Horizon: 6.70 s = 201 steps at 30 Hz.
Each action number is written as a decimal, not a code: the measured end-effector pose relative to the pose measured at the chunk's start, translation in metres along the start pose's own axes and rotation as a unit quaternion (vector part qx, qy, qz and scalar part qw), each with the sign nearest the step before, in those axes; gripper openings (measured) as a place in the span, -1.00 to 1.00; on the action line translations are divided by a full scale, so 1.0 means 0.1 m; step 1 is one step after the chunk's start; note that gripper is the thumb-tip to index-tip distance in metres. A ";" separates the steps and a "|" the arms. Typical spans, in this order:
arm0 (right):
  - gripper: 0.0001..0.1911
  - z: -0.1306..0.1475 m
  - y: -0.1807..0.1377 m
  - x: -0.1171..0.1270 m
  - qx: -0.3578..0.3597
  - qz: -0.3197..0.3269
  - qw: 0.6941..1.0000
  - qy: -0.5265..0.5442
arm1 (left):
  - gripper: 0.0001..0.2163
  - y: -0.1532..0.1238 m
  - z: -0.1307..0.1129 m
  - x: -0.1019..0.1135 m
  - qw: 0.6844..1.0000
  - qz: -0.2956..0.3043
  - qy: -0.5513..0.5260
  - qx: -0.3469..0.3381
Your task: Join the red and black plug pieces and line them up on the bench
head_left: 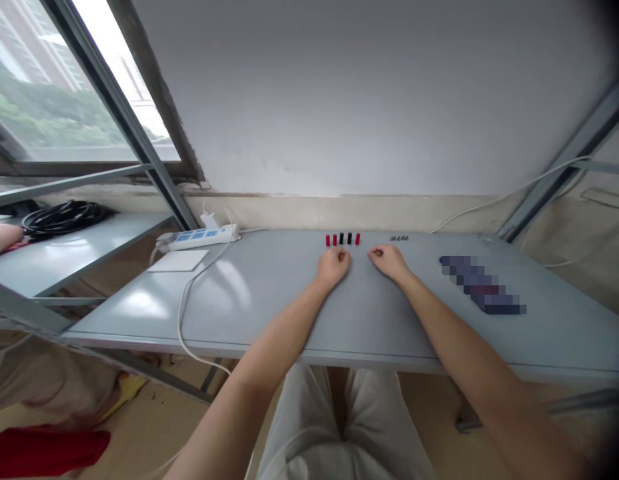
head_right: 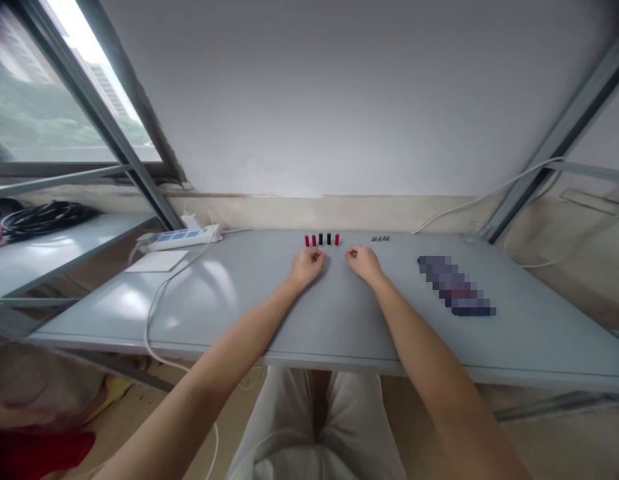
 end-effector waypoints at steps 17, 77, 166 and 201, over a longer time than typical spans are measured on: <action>-0.80 0.00 0.00 -0.01 0.002 0.010 1.000 -0.017 | -0.79 0.00 -0.02 -0.02 1.000 -0.004 0.000 -0.018; -0.84 0.21 0.29 -0.17 -0.008 0.045 0.994 -0.099 | -0.81 0.01 0.22 0.00 0.967 -0.027 -0.222 0.126; -0.84 -0.12 0.28 -0.02 -0.014 0.015 0.998 0.063 | -0.90 0.00 -0.05 -0.08 0.985 0.006 -0.170 0.001; -0.91 -0.33 0.87 -0.36 -0.021 0.022 0.999 -0.034 | -0.89 -0.03 -0.04 -0.15 0.989 0.046 -0.140 0.024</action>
Point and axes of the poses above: each hand's wrist, its own y-axis towards the middle knuckle, its own x-axis out of the back of the hand, z = x × y, the point moved 10 cm from there along y, towards the middle knuckle
